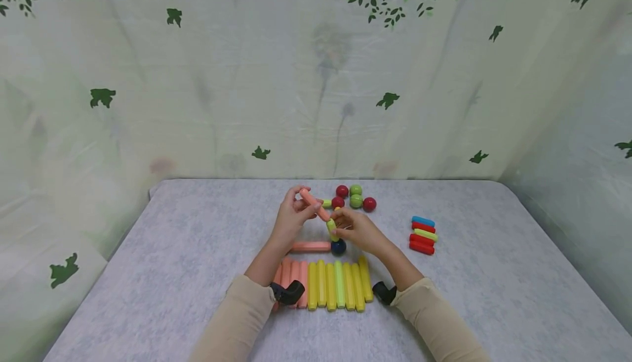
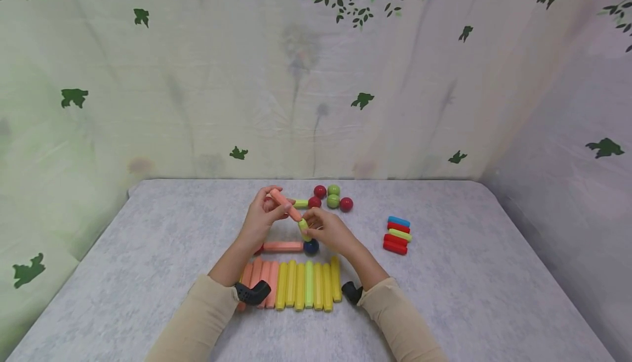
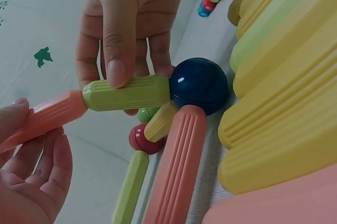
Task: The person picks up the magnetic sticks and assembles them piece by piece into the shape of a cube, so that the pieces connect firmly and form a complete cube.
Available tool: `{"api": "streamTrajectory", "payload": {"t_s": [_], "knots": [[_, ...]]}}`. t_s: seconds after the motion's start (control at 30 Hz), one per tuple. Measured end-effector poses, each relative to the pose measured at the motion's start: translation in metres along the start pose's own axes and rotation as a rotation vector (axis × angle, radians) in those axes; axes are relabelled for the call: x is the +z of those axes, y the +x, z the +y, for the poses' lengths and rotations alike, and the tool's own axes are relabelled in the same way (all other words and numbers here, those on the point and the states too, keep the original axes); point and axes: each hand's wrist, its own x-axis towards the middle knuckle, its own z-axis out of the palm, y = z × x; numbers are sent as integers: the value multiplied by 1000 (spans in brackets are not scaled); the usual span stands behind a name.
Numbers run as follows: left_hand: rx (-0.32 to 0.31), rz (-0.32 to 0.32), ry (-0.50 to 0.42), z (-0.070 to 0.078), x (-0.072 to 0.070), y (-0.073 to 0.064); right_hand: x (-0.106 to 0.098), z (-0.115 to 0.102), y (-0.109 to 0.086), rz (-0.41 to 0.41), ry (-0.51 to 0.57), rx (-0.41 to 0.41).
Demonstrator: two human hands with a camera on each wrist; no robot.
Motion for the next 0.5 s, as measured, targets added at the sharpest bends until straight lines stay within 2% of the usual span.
{"api": "streamTrajectory", "payload": {"t_s": [0.1,0.27,0.33,0.5], "knots": [[12,-6,51,8,4,-1,0,0,2,2,20,1],[47,4,144,10,8,3,-1,-2,9,24,43,-76],[54,5,154,5,6,7,-2,-3,13,28,58,-106],[72,0,180,-7,-4,14,-2,-4,21,16,110,-80]]}}
